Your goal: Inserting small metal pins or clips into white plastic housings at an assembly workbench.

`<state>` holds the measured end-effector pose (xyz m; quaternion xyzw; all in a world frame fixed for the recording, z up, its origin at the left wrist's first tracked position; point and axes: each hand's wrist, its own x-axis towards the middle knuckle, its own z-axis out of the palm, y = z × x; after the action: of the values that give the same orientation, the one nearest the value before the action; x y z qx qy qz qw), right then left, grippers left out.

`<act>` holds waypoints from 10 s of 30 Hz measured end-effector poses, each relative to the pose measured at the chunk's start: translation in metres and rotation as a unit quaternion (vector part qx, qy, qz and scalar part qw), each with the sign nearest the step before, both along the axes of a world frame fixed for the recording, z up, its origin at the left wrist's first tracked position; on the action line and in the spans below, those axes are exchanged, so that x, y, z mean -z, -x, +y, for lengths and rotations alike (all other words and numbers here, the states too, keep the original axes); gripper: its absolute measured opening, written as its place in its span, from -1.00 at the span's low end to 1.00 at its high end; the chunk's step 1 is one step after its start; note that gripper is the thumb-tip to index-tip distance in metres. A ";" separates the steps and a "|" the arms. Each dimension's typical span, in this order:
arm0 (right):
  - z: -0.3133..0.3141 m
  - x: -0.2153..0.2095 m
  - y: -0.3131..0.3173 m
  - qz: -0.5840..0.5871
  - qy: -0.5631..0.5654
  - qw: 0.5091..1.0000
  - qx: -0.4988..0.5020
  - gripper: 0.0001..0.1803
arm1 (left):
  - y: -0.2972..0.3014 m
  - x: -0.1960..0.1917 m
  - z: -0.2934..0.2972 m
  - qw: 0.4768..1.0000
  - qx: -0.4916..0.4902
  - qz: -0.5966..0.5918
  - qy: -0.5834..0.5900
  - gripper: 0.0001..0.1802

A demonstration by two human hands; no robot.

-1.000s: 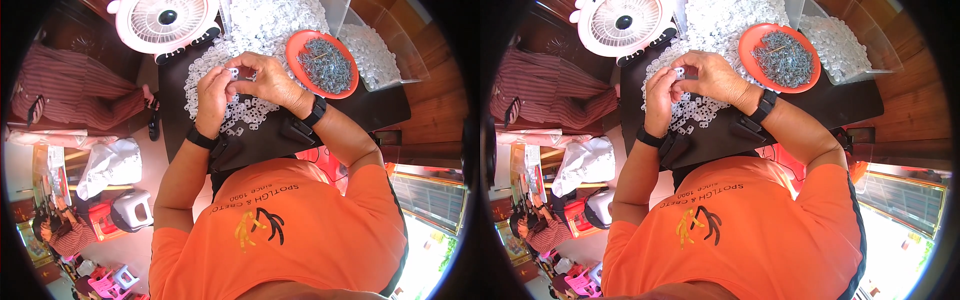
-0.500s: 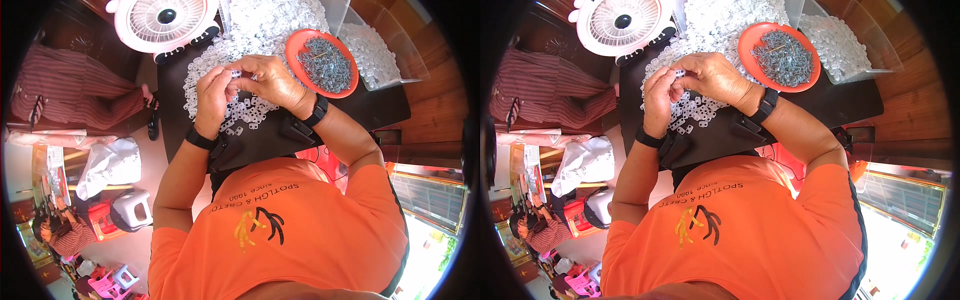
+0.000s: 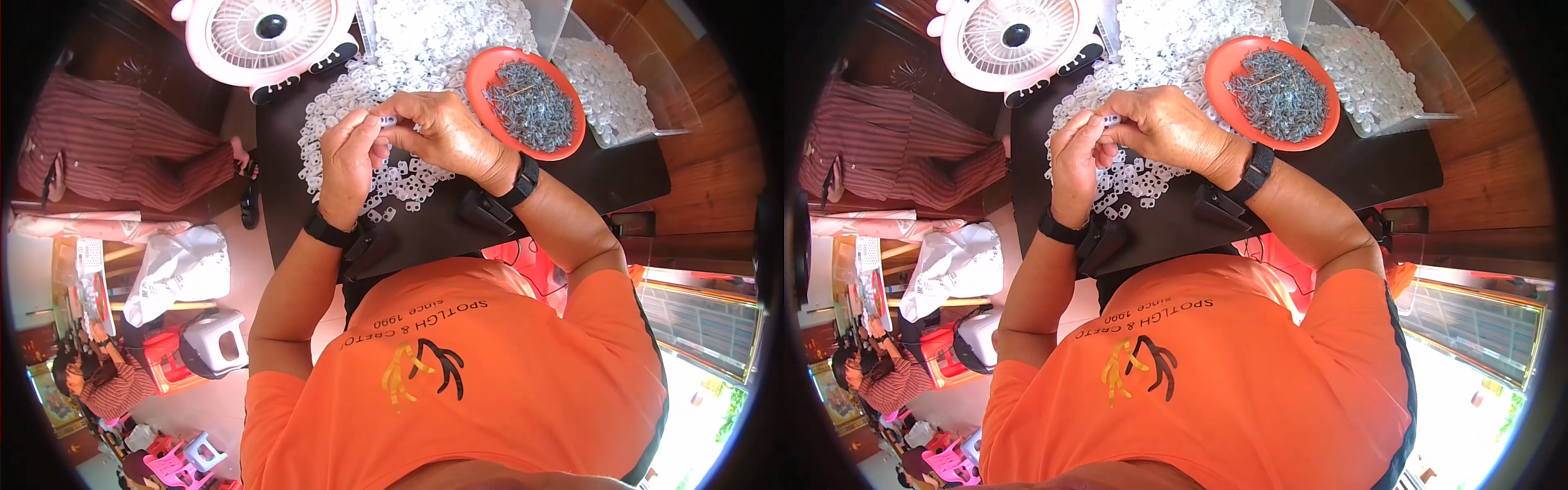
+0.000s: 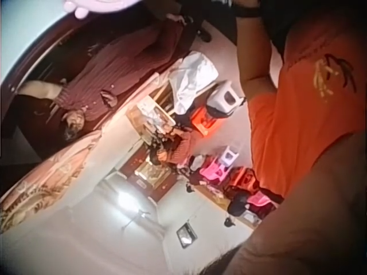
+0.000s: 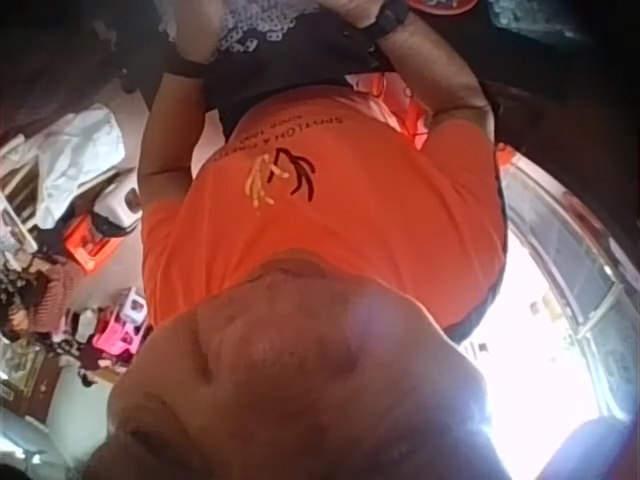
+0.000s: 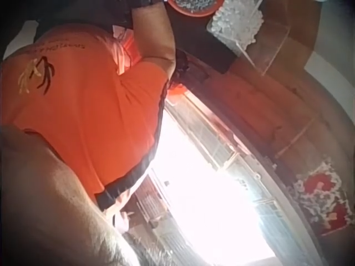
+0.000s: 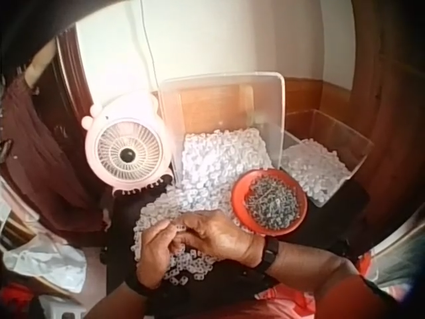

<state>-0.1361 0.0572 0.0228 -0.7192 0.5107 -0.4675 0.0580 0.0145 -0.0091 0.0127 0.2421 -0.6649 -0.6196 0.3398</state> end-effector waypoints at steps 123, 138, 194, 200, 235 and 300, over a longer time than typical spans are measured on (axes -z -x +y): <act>-0.014 -0.014 -0.001 -0.224 -0.132 0.963 -0.067 -0.89 | -0.007 0.004 -0.026 0.984 0.106 0.060 -0.130 -0.66; -0.014 0.008 0.001 -0.283 -0.154 0.946 -0.045 -0.83 | -0.002 0.002 -0.018 0.985 0.064 0.085 -0.133 -0.80; 0.026 -0.010 0.142 0.287 -0.165 0.919 0.213 -0.82 | -0.007 -0.009 -0.014 0.998 -0.004 0.033 -0.056 -0.76; 0.013 -0.007 0.146 0.351 -0.202 0.870 0.281 -0.83 | -0.006 -0.007 -0.017 0.998 -0.013 0.030 -0.061 -0.76; 0.026 -0.042 0.112 0.159 -0.135 0.958 0.197 -0.82 | -0.012 -0.012 -0.016 0.997 -0.016 0.045 -0.057 -0.75; -0.016 0.000 0.000 -0.169 -0.136 0.975 -0.039 -0.85 | -0.007 -0.009 -0.005 0.999 -0.018 -0.024 0.016 -0.78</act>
<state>-0.1359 0.0408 0.0229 -0.6344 0.5238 -0.5058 0.2595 0.0217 -0.0140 0.0221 0.2636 -0.6780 -0.5968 0.3385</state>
